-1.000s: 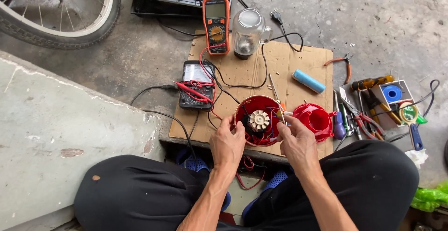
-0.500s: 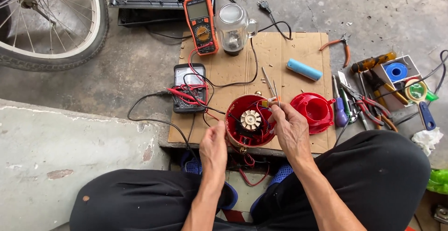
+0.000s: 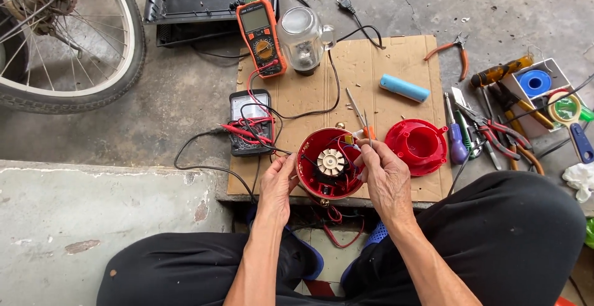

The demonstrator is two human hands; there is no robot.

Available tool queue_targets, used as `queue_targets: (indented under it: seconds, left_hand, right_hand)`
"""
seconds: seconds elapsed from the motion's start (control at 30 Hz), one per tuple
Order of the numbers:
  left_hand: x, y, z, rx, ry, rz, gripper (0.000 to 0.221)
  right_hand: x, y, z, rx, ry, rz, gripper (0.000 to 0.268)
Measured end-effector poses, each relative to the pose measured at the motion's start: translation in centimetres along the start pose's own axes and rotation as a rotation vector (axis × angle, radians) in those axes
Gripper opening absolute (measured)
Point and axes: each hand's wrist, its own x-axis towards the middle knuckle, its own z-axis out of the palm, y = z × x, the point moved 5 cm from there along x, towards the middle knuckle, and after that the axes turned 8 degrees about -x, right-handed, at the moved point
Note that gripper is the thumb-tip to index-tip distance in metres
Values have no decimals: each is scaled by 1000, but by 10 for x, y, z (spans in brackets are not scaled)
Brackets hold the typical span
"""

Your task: Reassembling a small electric motor into a red plastic housing, including wire management and using a screwdriver.

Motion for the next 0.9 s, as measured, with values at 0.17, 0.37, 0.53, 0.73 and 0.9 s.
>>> queue_targets:
  seconds: [0.17,0.37,0.53,0.73,0.9]
  left_hand:
    - [4,-1,0,-23,-2,-9,30]
    - [-2,4,6,-6,53,-7,33]
    - [5,-2,2,10,84,54,33]
    - [10,0,1,48,49,115,27]
    - [4,4,5,8,29,123,25]
  right_hand:
    - [0,0,2,-4,5,-14,26]
    - [2,3,2,8,9,-33,25]
    - [2,4,2,14,9,-49,26]
    - [3,7,4,38,4,-61,25]
    - [6,6,5,61,-3,-63,25]
